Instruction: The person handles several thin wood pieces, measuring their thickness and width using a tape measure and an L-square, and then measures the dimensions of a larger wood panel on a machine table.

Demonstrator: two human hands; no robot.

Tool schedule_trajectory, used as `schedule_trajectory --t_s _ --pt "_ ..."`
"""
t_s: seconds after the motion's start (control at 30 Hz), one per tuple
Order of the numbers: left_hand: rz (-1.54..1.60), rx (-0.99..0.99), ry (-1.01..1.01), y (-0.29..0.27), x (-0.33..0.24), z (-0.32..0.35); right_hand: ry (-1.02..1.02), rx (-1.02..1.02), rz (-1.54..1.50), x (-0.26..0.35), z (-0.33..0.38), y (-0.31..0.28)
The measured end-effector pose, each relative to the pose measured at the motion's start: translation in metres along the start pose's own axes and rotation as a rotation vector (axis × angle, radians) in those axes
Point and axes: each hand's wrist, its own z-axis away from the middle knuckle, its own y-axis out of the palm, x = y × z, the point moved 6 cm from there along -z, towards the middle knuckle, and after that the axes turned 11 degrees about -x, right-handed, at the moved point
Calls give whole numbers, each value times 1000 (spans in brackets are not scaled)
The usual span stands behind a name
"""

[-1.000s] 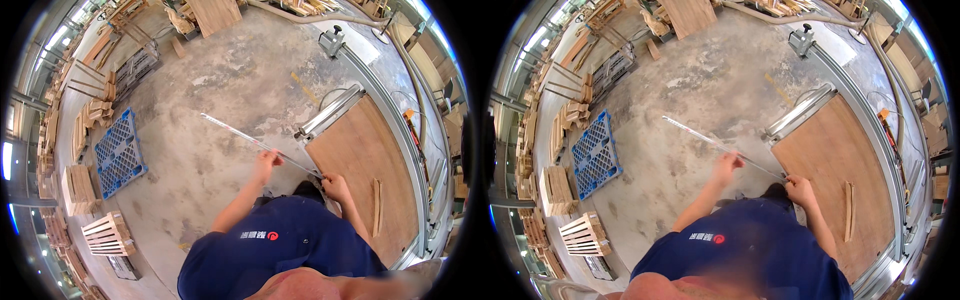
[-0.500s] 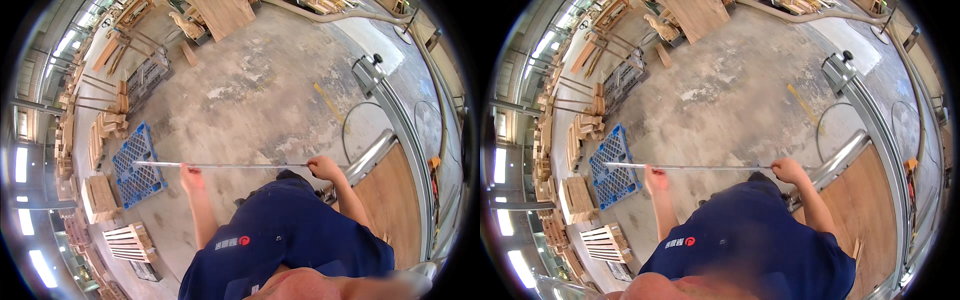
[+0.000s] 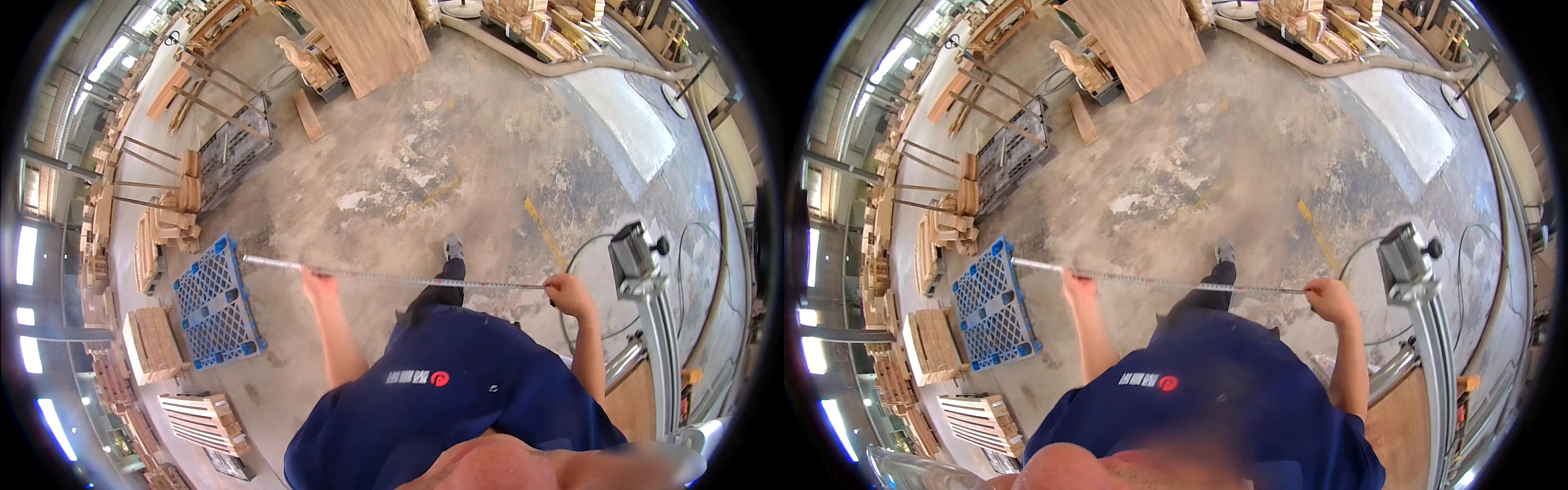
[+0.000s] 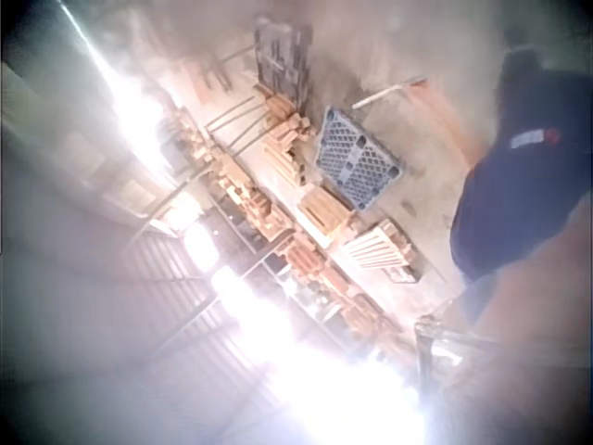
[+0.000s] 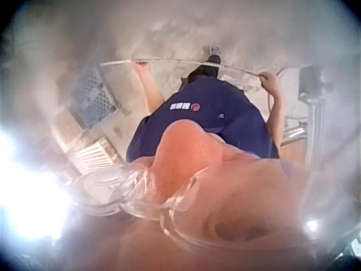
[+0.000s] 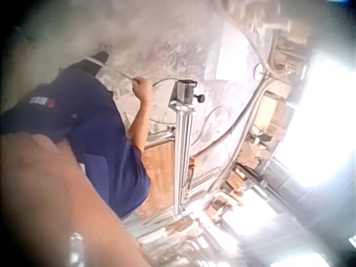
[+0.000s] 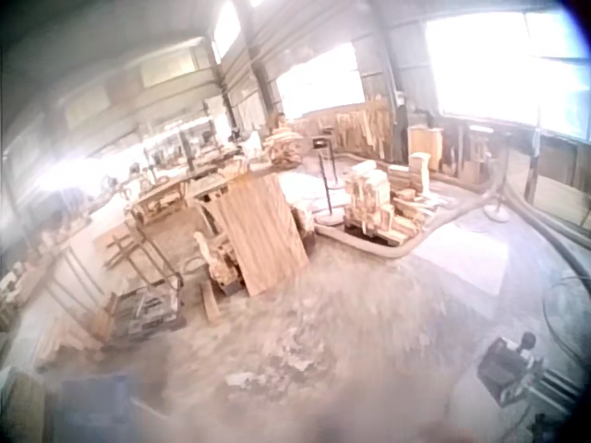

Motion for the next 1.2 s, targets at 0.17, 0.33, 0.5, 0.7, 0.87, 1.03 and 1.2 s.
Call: schedule_trajectory --t_s 0.17,0.33,0.5,0.7,0.87,1.03,1.2 --pt "-15 12 -173 197 125 -46 154 -61 70 33 -100 -82" --pt "-267 262 -273 376 263 -49 296 -186 33 73 -202 -157" --pt "-514 548 -475 498 365 25 257 -219 -31 68 -342 -161" --pt "-574 545 -498 617 444 -32 24 -146 -57 90 -578 -161" --pt "-358 303 -323 732 456 -134 -24 -59 7 126 -758 -246" --pt "-214 96 -243 805 438 -221 -105 11 100 149 -910 -321" --pt "-206 -107 -369 861 506 -314 -145 41 204 186 -1029 -372"
